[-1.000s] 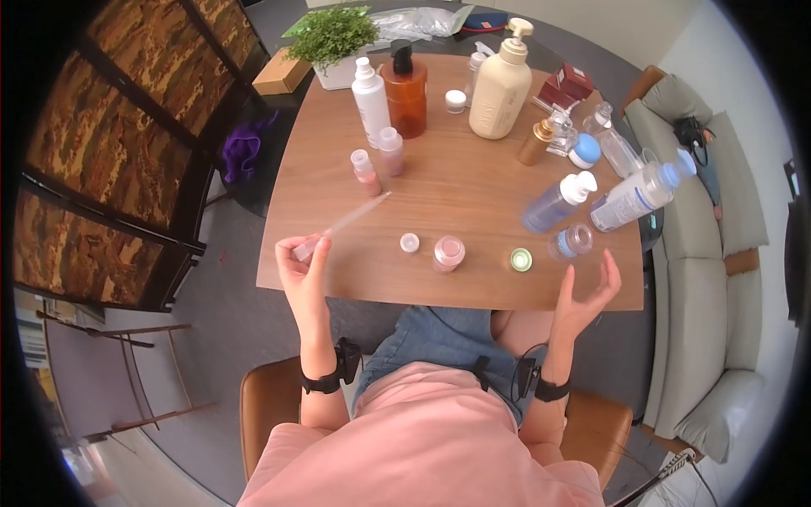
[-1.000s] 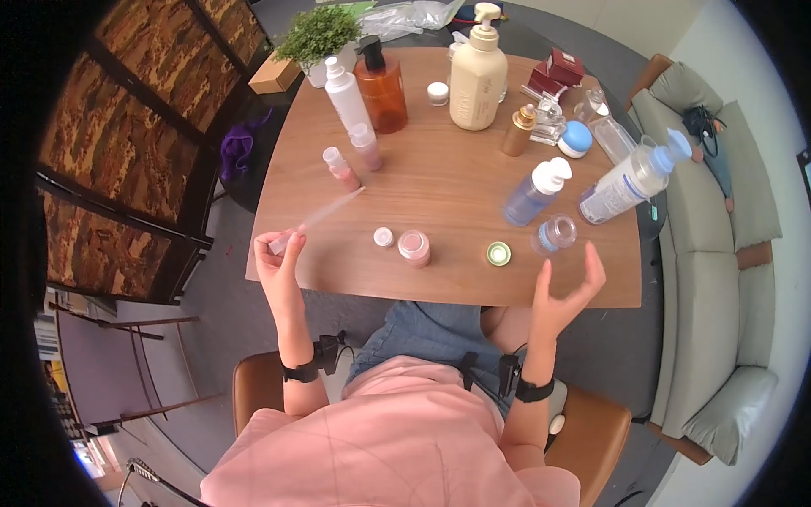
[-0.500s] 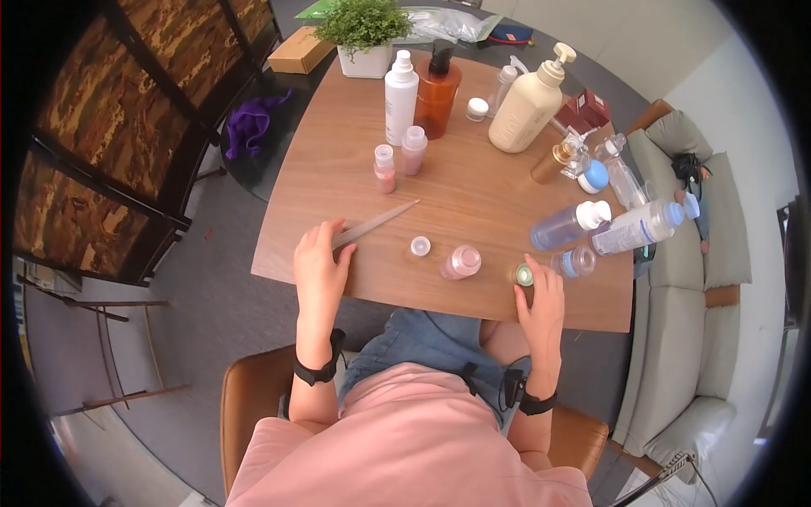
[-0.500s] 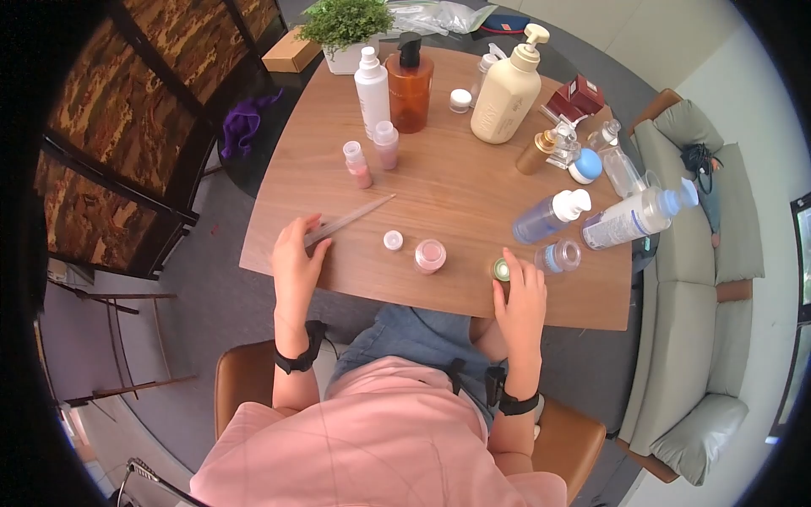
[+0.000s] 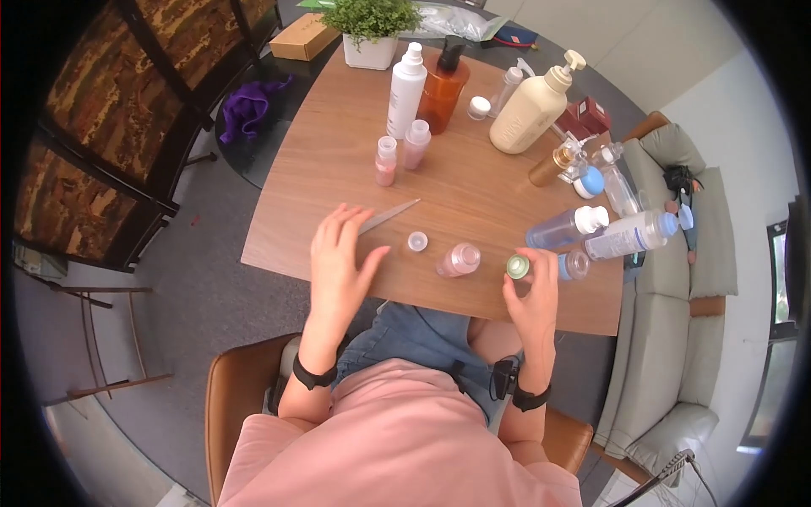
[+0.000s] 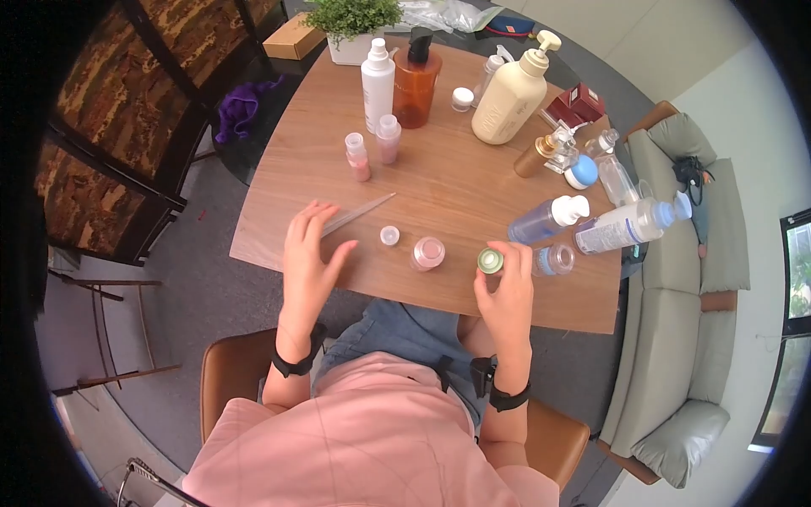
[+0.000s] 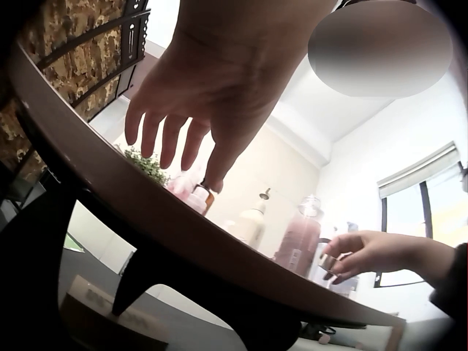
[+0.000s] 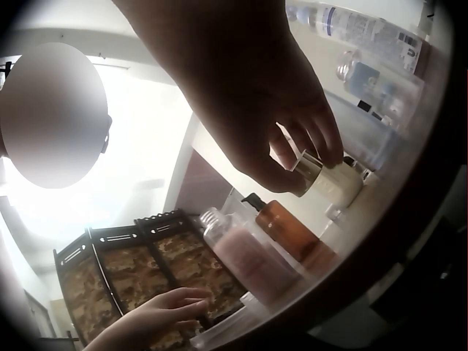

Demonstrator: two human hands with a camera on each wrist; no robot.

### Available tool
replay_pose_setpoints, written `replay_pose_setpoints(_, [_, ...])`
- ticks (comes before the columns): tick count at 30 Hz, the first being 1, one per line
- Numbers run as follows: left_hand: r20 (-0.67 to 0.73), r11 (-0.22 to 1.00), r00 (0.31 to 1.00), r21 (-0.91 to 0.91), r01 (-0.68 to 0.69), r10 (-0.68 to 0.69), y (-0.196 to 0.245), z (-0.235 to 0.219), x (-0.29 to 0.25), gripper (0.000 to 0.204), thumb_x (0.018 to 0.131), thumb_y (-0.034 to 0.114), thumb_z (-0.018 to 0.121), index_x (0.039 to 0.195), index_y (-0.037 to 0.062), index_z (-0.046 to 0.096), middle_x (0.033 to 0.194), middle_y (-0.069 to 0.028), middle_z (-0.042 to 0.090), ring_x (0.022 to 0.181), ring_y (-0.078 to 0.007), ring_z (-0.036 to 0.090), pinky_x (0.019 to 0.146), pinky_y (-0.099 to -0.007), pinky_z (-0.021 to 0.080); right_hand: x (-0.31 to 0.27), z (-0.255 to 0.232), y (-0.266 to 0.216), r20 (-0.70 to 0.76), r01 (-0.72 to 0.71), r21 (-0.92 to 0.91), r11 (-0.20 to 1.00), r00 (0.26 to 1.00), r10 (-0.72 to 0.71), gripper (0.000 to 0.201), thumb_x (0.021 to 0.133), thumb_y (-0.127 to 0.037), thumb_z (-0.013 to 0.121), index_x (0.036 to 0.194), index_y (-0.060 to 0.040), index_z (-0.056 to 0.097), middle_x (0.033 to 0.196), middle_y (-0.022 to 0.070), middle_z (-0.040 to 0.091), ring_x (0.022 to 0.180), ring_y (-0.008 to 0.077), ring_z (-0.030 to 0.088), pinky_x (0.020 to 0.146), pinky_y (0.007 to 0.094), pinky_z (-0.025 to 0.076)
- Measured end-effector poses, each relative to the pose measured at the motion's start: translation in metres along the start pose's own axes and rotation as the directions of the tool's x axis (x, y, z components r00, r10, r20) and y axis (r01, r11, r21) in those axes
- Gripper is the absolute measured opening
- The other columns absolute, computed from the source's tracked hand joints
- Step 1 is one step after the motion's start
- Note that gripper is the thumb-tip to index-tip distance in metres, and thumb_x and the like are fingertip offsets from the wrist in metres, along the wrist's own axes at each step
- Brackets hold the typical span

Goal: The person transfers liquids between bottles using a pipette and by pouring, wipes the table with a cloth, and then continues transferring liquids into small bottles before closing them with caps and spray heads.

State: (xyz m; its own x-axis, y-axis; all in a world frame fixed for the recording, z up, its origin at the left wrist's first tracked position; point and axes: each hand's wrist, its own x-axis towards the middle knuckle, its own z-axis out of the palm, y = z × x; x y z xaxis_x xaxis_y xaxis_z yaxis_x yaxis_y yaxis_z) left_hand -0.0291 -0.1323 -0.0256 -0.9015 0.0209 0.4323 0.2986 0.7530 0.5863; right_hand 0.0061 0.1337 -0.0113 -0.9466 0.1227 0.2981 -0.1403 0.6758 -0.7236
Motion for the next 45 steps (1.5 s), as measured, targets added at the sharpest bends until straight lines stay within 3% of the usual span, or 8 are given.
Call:
replay_pose_setpoints(7, [0.101, 0.947, 0.984, -0.301, -0.110, 0.147, 0.042, 0.030, -0.010, 0.062, 0.068, 0.020, 0.083, 0.122, 0.0048, 0.057, 0.121, -0.0150, 0.059, 0.120, -0.0349, 0.051, 0.100, -0.0436, 0.041, 0.015, 0.002, -0.030, 0.080, 0.222, -0.141, 0.965, 0.974, -0.213, 0.046, 0.070, 0.009, 0.063, 0.114, -0.0027, 0.055, 0.108, 0.0165, 0.057, 0.102, 0.0361, 0.053, 0.088, 0.0421, 0.044])
replay_pose_setpoints(19, [0.130, 0.916, 0.986, -0.400, -0.043, 0.102, 0.051, 0.055, -0.005, 0.045, 0.068, 0.016, 0.082, 0.107, 0.0030, 0.062, 0.100, -0.0131, 0.064, 0.097, -0.0325, 0.058, 0.086, -0.0411, 0.046, 0.025, -0.003, -0.055, 0.156, 0.410, -0.121, 0.904, 0.907, -0.391, 0.045, 0.071, 0.005, 0.068, 0.114, -0.0023, 0.056, 0.110, 0.0158, 0.059, 0.100, 0.0358, 0.054, 0.086, 0.0426, 0.045])
replay_pose_setpoints(26, [0.126, 0.913, 0.986, -0.404, -0.053, 0.113, 0.049, 0.056, -0.004, 0.044, 0.068, 0.016, 0.082, 0.105, 0.0019, 0.062, 0.096, -0.0139, 0.063, 0.092, -0.0332, 0.060, 0.082, -0.0410, 0.047, 0.031, -0.006, -0.060, 0.247, 0.410, -0.009, 0.912, 0.885, -0.395, 0.035, 0.075, 0.004, 0.064, 0.109, -0.0014, 0.061, 0.112, 0.0135, 0.060, 0.105, 0.0332, 0.054, 0.088, 0.0411, 0.046])
replay_pose_setpoints(31, [0.121, 0.919, 0.986, -0.390, -0.058, 0.114, 0.050, 0.058, -0.004, 0.044, 0.068, 0.016, 0.082, 0.103, 0.0013, 0.061, 0.095, -0.0148, 0.063, 0.091, -0.0343, 0.059, 0.082, -0.0417, 0.047, 0.038, -0.007, -0.061, 0.362, 0.542, -0.032, 0.839, 0.789, -0.496, 0.039, 0.074, 0.004, 0.059, 0.112, -0.0004, 0.062, 0.114, 0.0130, 0.060, 0.104, 0.0314, 0.054, 0.089, 0.0395, 0.046])
replay_pose_setpoints(38, [0.131, 0.925, 0.984, -0.374, -0.060, 0.117, 0.051, 0.055, -0.005, 0.045, 0.067, 0.016, 0.082, 0.103, 0.0009, 0.061, 0.098, -0.0148, 0.063, 0.094, -0.0348, 0.059, 0.083, -0.0425, 0.046, 0.039, -0.005, -0.072, 0.389, 0.510, -0.026, 0.860, 0.797, -0.461, 0.038, 0.074, 0.005, 0.061, 0.111, 0.0003, 0.062, 0.110, 0.0127, 0.060, 0.102, 0.0299, 0.054, 0.089, 0.0392, 0.046])
replay_pose_setpoints(41, [0.151, 0.940, 0.985, -0.340, -0.031, 0.087, 0.051, 0.055, -0.005, 0.044, 0.067, 0.017, 0.082, 0.104, 0.0023, 0.061, 0.098, -0.0136, 0.064, 0.094, -0.0337, 0.059, 0.084, -0.0421, 0.045, 0.038, -0.006, -0.072, 0.311, 0.500, -0.041, 0.865, 0.829, -0.464, 0.035, 0.075, 0.002, 0.064, 0.110, -0.0009, 0.062, 0.107, 0.0123, 0.061, 0.099, 0.0292, 0.056, 0.086, 0.0385, 0.047])
replay_pose_setpoints(44, [0.157, 0.923, 0.982, -0.383, -0.034, 0.102, 0.050, 0.056, -0.005, 0.043, 0.068, 0.017, 0.082, 0.103, 0.0040, 0.062, 0.097, -0.0117, 0.065, 0.095, -0.0319, 0.060, 0.084, -0.0413, 0.045, 0.032, -0.014, -0.056, 0.093, 0.340, 0.005, 0.940, 0.936, -0.339, 0.032, 0.078, -0.002, 0.068, 0.109, -0.0030, 0.062, 0.106, 0.0116, 0.060, 0.093, 0.0280, 0.058, 0.080, 0.0368, 0.048])
replay_pose_setpoints(45, [0.156, 0.924, 0.983, -0.380, -0.031, 0.097, 0.050, 0.056, -0.005, 0.042, 0.068, 0.017, 0.082, 0.103, 0.0046, 0.062, 0.097, -0.0110, 0.066, 0.095, -0.0311, 0.060, 0.084, -0.0408, 0.045, 0.028, -0.016, -0.045, 0.011, 0.212, -0.027, 0.977, 0.977, -0.212, 0.031, 0.078, -0.003, 0.069, 0.109, -0.0038, 0.062, 0.105, 0.0111, 0.060, 0.091, 0.0271, 0.059, 0.078, 0.0360, 0.048])
